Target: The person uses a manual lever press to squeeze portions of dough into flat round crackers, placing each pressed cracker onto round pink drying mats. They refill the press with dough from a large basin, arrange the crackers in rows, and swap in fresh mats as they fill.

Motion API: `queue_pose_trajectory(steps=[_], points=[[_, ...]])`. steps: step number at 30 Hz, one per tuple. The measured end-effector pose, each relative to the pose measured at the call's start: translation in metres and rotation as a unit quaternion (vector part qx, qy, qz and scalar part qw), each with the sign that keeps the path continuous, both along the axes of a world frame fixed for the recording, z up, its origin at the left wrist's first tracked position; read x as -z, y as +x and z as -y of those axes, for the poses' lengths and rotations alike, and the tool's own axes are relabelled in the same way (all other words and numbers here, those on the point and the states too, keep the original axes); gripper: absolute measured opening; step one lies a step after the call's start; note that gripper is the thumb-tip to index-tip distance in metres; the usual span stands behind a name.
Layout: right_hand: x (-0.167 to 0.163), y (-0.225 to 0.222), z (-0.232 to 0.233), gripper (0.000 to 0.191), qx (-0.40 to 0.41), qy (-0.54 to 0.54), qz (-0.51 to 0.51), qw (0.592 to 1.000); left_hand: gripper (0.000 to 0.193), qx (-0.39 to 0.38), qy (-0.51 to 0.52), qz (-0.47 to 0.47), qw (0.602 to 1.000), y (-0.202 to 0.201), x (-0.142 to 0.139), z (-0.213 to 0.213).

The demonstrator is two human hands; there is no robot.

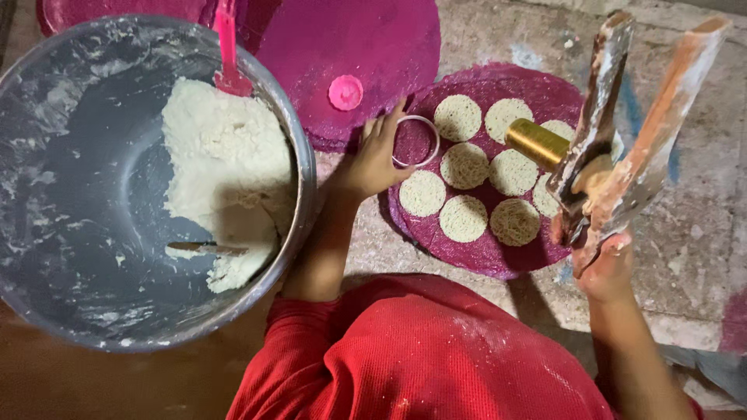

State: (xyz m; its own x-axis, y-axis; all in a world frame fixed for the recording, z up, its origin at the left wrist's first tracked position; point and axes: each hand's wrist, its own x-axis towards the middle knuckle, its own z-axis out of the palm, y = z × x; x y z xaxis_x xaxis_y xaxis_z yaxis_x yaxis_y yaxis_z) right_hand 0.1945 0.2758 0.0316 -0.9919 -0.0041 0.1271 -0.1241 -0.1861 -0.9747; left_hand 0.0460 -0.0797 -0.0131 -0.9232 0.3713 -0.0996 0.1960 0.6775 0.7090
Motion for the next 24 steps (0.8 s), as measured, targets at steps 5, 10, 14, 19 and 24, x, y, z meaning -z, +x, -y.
queue_pose_trajectory(steps=[5, 10, 14, 19, 24], points=[[0.004, 0.007, -0.009, 0.090, 0.010, -0.002, 0.004, 1.000, 0.124, 0.012, -0.008, 0.021, 1.000, -0.014, -0.002, -0.015], [0.013, 0.010, -0.018, 0.089, 0.022, 0.020, 0.008, 1.000, 0.117, 0.016, 0.009, 0.057, 0.998, -0.015, 0.002, -0.017], [0.022, 0.005, -0.023, 0.082, -0.001, 0.062, 0.019, 0.998, 0.094, 0.002, 0.066, 0.062, 0.996, -0.015, 0.010, -0.009], [0.026, -0.030, -0.017, 0.077, -0.083, 0.215, 0.140, 0.963, 0.084, -0.075, 0.325, 0.093, 0.938, -0.029, 0.006, -0.015], [0.008, -0.107, 0.013, 0.079, -0.290, 0.354, 0.382, 0.803, 0.079, 0.072, 0.839, 0.264, 0.471, -0.049, -0.015, -0.045]])
